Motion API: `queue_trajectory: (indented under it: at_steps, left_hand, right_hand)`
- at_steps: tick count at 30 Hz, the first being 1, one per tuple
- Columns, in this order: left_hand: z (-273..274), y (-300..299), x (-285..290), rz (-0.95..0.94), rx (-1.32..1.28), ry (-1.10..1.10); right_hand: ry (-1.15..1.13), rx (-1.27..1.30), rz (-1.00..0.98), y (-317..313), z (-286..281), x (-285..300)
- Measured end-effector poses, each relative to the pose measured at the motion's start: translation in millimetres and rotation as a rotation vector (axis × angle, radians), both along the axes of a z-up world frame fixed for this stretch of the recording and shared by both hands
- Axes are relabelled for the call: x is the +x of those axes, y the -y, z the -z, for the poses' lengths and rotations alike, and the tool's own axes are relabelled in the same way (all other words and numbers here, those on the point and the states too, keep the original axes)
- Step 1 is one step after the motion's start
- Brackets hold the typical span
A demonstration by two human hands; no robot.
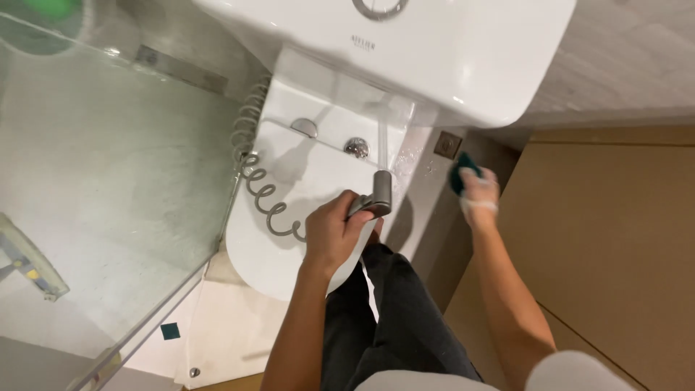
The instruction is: Cleaning a bidet sprayer and the exterior of a toilet tank using a sponge and water.
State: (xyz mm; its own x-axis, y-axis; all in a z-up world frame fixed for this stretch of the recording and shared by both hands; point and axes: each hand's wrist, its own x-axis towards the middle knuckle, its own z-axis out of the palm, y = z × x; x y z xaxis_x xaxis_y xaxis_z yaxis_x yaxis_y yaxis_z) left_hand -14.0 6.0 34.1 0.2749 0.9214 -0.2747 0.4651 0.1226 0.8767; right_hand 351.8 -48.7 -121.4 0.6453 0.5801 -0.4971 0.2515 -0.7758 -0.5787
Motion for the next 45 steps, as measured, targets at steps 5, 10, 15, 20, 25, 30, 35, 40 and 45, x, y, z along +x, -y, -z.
queue_trajectory:
  at_steps: [5, 10, 15, 20, 25, 30, 35, 40, 45]
  left_hand:
    - [-63.5, 1.4, -36.1, -0.14, 0.182, 0.174]
    - [-111.7, -7.8, -51.7, -0.17, 0.283, 0.276]
    - [-120.2, -2.2, -44.6, -0.17, 0.157, 0.24]
    - [-103.8, -2.5, -45.8, -0.189, 0.192, 0.197]
    - [-116.6, -12.1, -34.6, -0.181, 0.216, 0.183]
    - [-115.4, -9.5, -44.7, -0.15, 0.26, 0.184]
    - [-103.3, -6.7, -44.3, -0.176, 0.156, 0.13]
    - [-81.8, 2.8, -43.8, -0.136, 0.085, 0.036]
    - [-35.1, 28.8, -54.0, -0.234, -0.067, 0.012]
  right_hand:
    - [0.352, 1.032, -0.316, -33.7, -180.5, -21.5]
    - [0.712, 0.434, -0.812, -167.6, -241.2, -129.3]
    - [0.922, 0.215, -1.05, -229.0, -228.4, -168.1]
    - [0.756, 0.051, -0.987, -178.0, -278.6, -168.4]
    - [0.746, 0.096, -1.035, -250.8, -271.4, -175.7]
    - [0.65, 0.114, -0.996, -241.5, -281.3, -166.5]
    - [0.686, 0.068, -1.068, -263.5, -271.3, -164.8]
    - [0.724, 0.222, -1.227, -205.8, -268.1, -137.7]
    - [1.225, 0.34, -1.807, -150.8, -248.2, -107.0]
